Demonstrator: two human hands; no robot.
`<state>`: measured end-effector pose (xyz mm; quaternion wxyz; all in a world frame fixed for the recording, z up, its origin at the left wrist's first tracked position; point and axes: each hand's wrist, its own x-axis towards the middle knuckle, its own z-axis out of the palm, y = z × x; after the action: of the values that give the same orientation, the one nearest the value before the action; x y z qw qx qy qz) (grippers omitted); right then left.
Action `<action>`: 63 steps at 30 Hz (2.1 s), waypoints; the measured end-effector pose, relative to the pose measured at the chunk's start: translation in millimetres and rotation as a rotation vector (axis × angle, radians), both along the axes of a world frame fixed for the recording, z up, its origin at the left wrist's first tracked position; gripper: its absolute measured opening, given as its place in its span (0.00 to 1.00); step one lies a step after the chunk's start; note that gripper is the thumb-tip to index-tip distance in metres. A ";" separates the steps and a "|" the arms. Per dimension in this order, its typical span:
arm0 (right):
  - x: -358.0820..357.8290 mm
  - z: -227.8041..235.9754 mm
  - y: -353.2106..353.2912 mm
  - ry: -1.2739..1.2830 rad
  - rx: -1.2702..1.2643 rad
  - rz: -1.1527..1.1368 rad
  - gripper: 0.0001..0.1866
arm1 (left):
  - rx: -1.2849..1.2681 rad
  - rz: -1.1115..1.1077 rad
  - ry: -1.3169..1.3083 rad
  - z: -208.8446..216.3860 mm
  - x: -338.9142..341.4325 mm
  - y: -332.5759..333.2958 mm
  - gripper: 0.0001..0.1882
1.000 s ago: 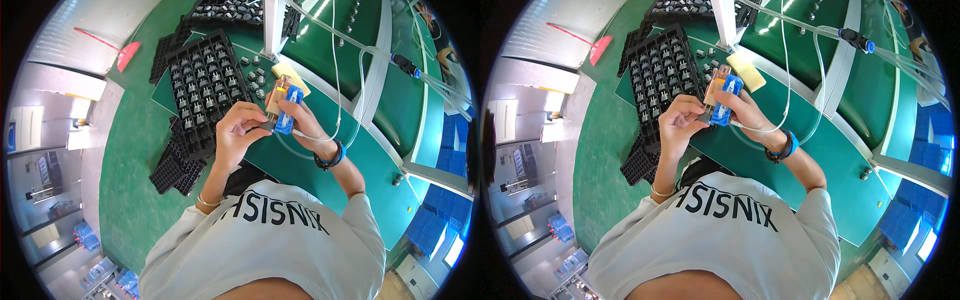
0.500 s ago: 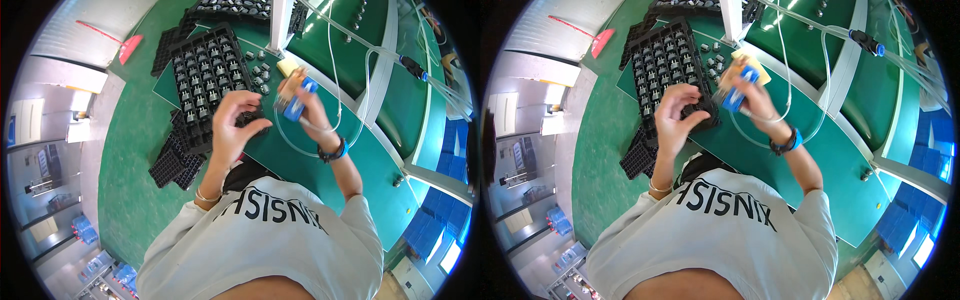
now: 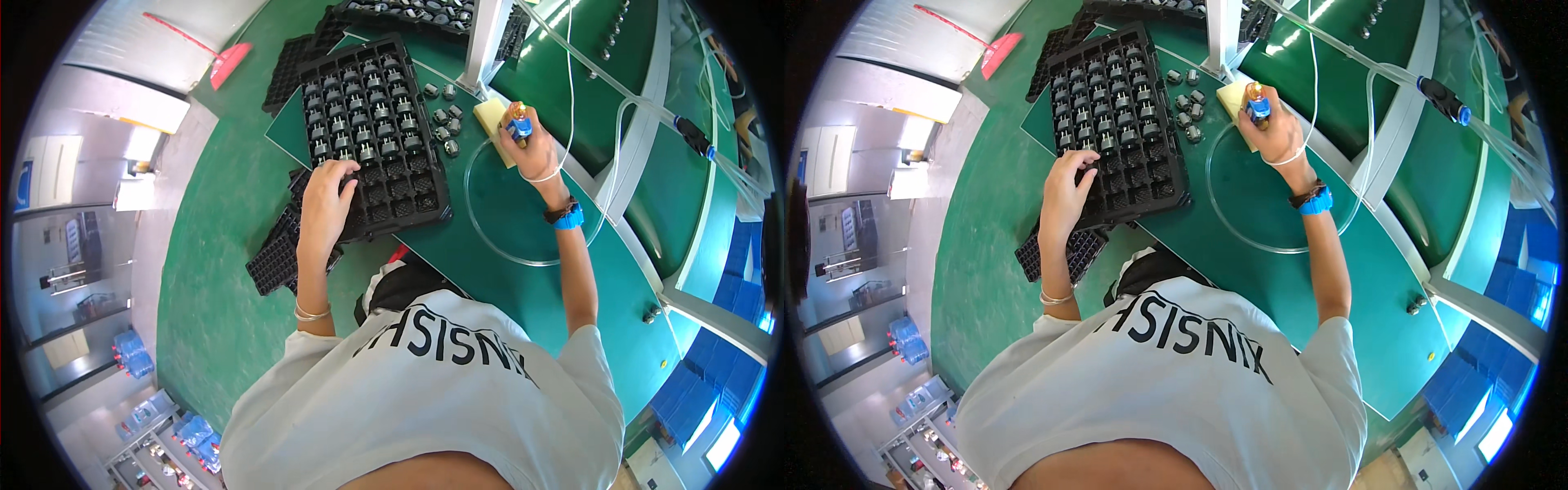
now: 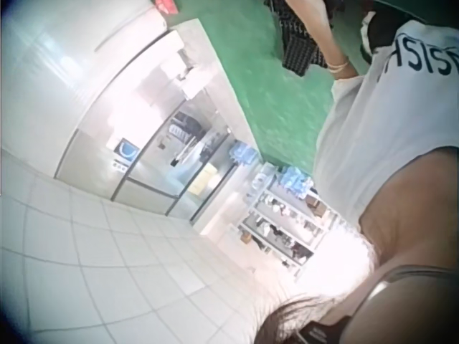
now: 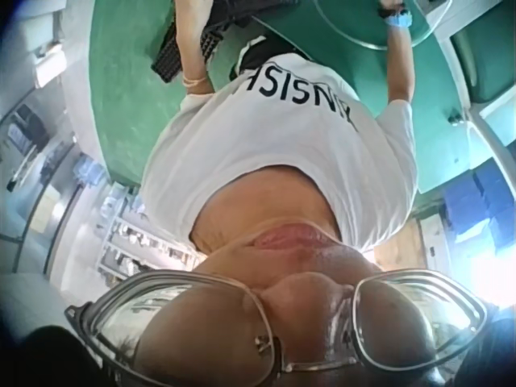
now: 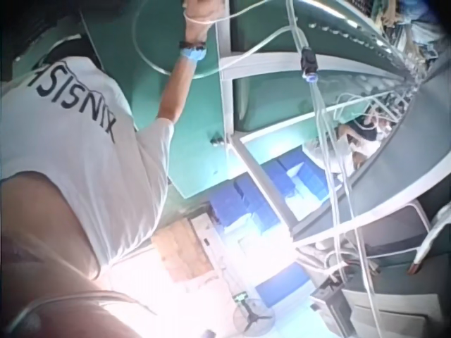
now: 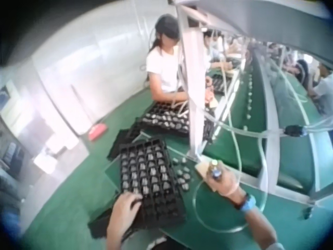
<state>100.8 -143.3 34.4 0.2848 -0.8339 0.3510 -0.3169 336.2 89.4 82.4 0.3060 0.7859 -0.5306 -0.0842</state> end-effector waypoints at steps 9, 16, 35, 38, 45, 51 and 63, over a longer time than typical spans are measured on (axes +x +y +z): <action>-2.7 -7.7 -7.4 -0.114 0.014 0.060 0.31 | 0.073 0.000 -0.097 0.6 7.2 -0.7 0.10; 4.7 2.9 -1.7 -0.101 -0.063 0.018 0.25 | -0.138 0.039 0.461 6.7 9.6 1.6 0.07; 3.8 2.7 -1.0 -0.093 -0.079 -0.037 0.23 | -0.230 -0.083 1.054 6.2 -12.0 -3.1 0.11; 3.2 8.1 4.1 -0.114 0.027 -0.042 0.25 | -0.284 -0.093 1.158 5.7 -13.5 -3.0 0.11; 4.2 -36.6 -40.3 -0.340 0.005 0.032 0.21 | -0.282 -0.286 1.249 2.1 -26.8 -8.6 0.13; -22.8 -24.7 -123.0 -0.197 -0.212 -0.446 0.19 | -0.257 -0.835 1.650 46.2 -94.3 -26.8 0.20; -31.8 -7.9 -129.0 -0.050 -0.553 -0.419 0.14 | -0.216 -0.523 1.541 34.8 -101.8 -46.7 0.17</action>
<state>68.9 -272.3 26.5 -0.0148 -0.7813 0.4081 -0.4720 234.4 42.7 117.2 0.6292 0.3246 -0.3429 -0.6173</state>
